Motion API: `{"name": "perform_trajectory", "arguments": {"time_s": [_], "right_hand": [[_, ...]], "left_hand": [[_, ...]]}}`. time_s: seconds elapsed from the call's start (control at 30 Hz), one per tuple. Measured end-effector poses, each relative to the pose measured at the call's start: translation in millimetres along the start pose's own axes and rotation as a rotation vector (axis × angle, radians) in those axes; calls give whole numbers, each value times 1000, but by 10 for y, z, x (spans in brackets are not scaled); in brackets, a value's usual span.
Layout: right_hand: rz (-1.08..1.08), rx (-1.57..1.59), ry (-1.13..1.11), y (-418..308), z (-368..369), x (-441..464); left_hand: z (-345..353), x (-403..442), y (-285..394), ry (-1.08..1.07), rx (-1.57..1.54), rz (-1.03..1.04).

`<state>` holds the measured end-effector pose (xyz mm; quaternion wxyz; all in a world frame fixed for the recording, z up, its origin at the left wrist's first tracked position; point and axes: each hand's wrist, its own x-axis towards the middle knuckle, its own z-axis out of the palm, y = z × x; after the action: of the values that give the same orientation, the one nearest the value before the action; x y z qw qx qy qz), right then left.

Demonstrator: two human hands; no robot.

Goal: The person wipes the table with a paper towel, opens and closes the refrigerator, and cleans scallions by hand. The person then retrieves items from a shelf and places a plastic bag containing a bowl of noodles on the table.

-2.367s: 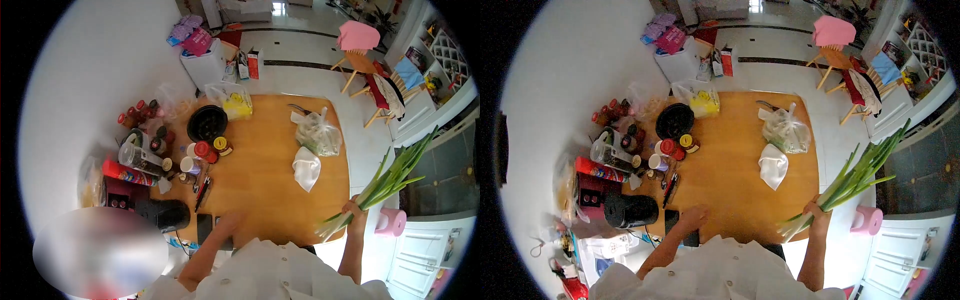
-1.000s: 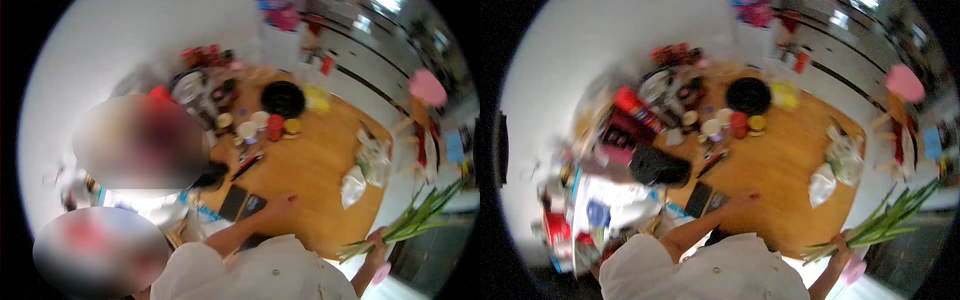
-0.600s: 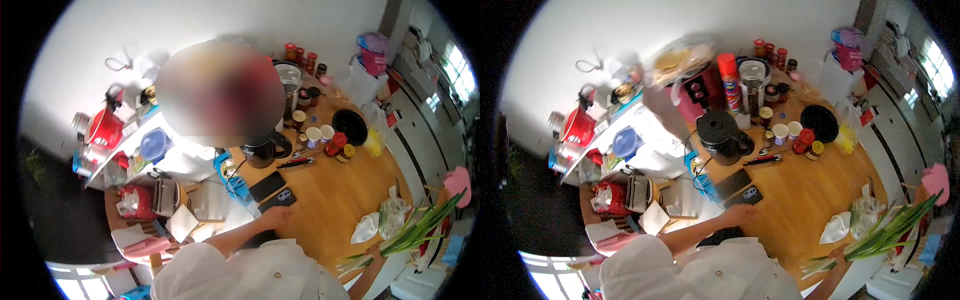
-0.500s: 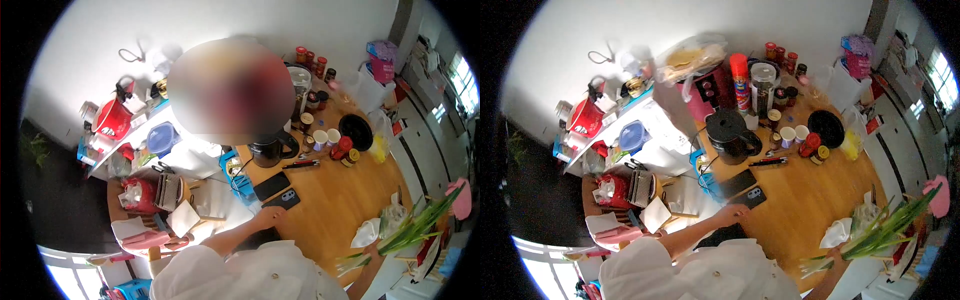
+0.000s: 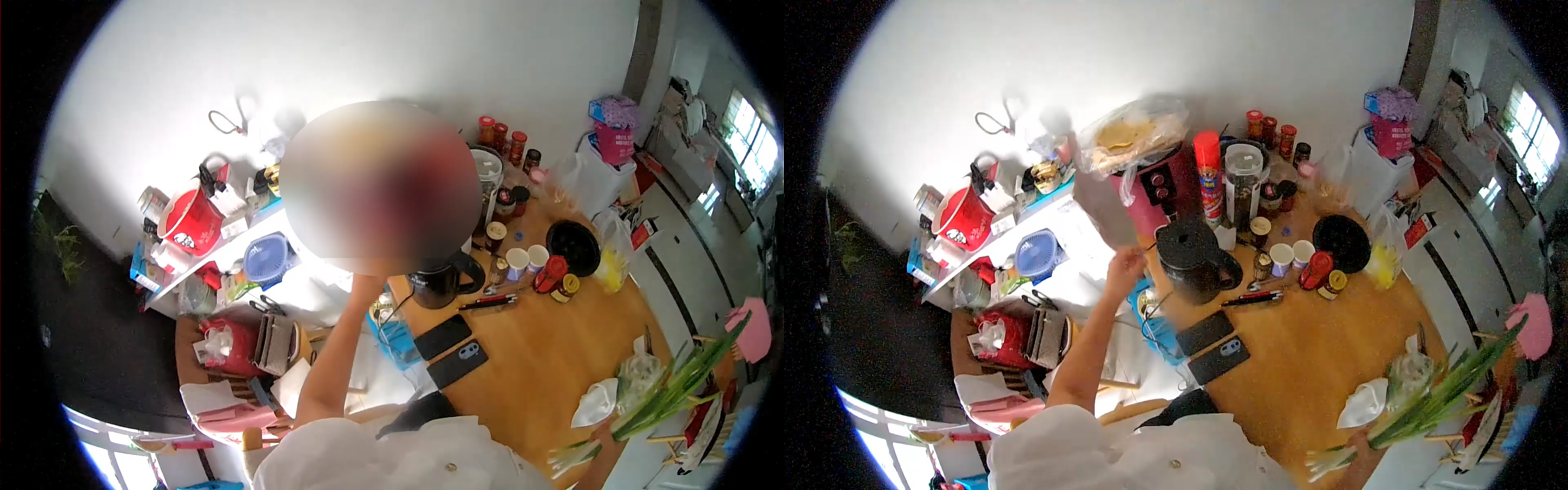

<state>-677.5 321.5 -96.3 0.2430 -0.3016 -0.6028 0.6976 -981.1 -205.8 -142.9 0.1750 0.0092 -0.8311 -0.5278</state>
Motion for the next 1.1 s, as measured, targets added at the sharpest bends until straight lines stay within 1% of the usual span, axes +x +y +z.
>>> {"name": "perform_trajectory", "arguments": {"time_s": [0.13,0.23,0.33,0.37,0.43,0.47,0.57,0.63,0.7,0.83,0.9,0.97,1.0,1.03,1.1], "right_hand": [[90,-57,105,-103,-79,-173],[68,-152,77,-176,-29,-204],[29,-265,33,-220,28,-229],[17,-282,23,-209,28,-230],[-35,-257,75,-7,-139,-160],[-61,-245,103,50,-179,-132],[-79,-270,120,-94,55,-165],[-81,-251,129,-213,249,-195],[-67,-248,133,-293,330,-224],[-37,-240,145,-441,611,-296],[-26,-259,148,-471,704,-312],[-11,-299,147,-449,698,-313],[-9,-313,157,-465,723,-327],[-10,-327,166,-495,755,-335],[-16,-314,162,-504,797,-329]], "left_hand": [[-91,652,168,134,-10,130],[-109,882,294,112,-23,147],[-104,1159,213,153,-56,183],[-134,1261,233,191,2,214],[-195,1479,291,259,120,268],[-205,1667,271,306,74,295],[-321,2029,572,393,291,426],[-364,2434,433,424,449,425],[-438,2756,287,448,632,343],[-610,3197,153,415,986,15],[-678,3318,91,328,1038,-96],[-902,3686,-379,255,1050,-145],[-928,3750,-409,219,1056,-170],[-954,3797,-442,307,1053,-61],[-1103,3706,-15,485,1038,157]]}}
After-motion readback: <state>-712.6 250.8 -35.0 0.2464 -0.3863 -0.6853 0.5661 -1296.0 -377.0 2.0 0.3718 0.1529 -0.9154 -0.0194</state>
